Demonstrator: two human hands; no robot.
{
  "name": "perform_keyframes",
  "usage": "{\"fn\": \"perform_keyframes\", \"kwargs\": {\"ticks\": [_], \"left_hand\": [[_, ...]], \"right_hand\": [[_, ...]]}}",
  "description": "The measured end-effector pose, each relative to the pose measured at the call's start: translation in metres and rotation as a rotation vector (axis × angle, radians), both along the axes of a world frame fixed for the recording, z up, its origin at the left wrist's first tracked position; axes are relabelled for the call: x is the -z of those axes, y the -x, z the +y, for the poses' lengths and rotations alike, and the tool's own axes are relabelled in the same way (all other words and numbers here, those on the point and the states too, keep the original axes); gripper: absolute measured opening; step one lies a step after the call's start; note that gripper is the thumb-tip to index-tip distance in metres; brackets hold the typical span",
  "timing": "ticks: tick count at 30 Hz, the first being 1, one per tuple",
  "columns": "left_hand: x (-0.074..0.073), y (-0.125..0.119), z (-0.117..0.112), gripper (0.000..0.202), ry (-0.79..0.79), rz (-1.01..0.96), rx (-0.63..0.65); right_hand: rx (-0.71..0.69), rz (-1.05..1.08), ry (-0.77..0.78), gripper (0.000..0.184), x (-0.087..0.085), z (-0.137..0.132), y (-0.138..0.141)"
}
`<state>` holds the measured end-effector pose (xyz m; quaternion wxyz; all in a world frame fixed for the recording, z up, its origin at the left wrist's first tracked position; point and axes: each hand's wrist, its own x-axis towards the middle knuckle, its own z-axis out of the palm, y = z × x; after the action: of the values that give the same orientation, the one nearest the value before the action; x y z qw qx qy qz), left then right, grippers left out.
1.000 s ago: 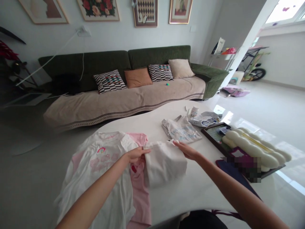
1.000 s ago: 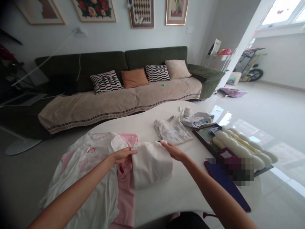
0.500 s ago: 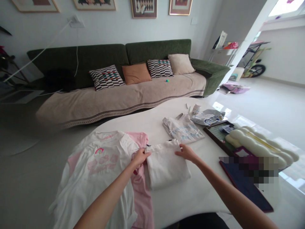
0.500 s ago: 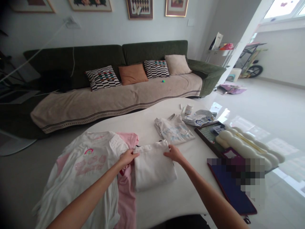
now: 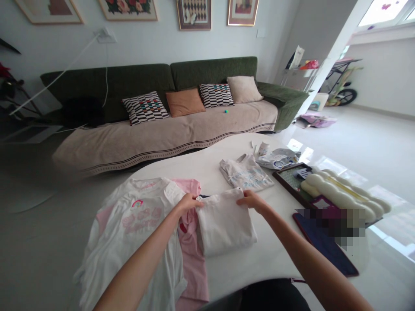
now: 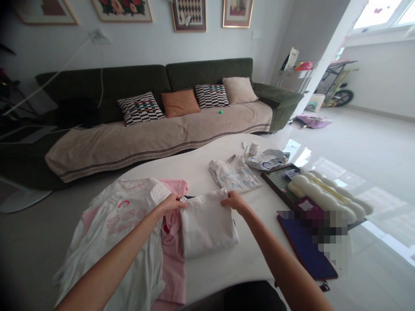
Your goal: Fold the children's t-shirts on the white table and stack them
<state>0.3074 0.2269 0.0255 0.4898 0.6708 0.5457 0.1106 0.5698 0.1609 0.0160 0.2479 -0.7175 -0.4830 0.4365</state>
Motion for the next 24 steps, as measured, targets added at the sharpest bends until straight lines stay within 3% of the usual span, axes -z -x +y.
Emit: {"fn": "perform_keyframes", "kwargs": {"ticks": [3,5,8,10,12,14,16,18,20,22,24], "left_hand": [[-0.041,0.006,-0.007,0.031,-0.057,-0.240,0.078],[-0.072,0.008,-0.022,0.031,-0.227,-0.276,0.126],[-0.103,0.001,-0.070,0.020,-0.584,-0.111,0.207],[-0.106,-0.014,-0.111,0.018,-0.760,0.052,0.303],[-0.095,-0.039,-0.149,0.016,-0.835,0.171,0.448],[-0.071,-0.071,-0.175,0.017,-0.818,0.223,0.543],[-0.043,-0.105,-0.186,0.020,-0.732,0.268,0.546],[-0.018,-0.131,-0.186,0.027,-0.620,0.302,0.460],[-0.001,-0.141,-0.176,0.038,-0.555,0.224,0.417],[0.006,-0.132,-0.156,0.038,-0.545,0.068,0.420],[0.007,-0.105,-0.126,0.025,-0.560,-0.020,0.350]], "right_hand": [[-0.030,0.100,-0.085,0.018,-0.031,-0.006,-0.013],[-0.053,0.204,-0.224,0.019,-0.047,-0.011,-0.019],[-0.024,0.441,-0.432,0.023,-0.054,-0.018,-0.021],[0.051,0.590,-0.478,0.025,-0.045,-0.019,-0.016],[0.046,0.662,-0.429,0.023,-0.032,-0.013,-0.005],[-0.124,0.576,-0.276,0.021,-0.020,-0.001,0.011],[-0.339,0.422,-0.117,0.019,-0.011,0.017,0.029],[-0.436,0.296,-0.045,0.019,-0.008,0.036,0.041],[-0.397,0.208,-0.065,0.023,-0.011,0.049,0.040],[-0.315,0.115,-0.121,0.029,-0.017,0.048,0.023],[-0.185,-0.026,-0.214,0.028,-0.021,0.025,-0.004]]}}
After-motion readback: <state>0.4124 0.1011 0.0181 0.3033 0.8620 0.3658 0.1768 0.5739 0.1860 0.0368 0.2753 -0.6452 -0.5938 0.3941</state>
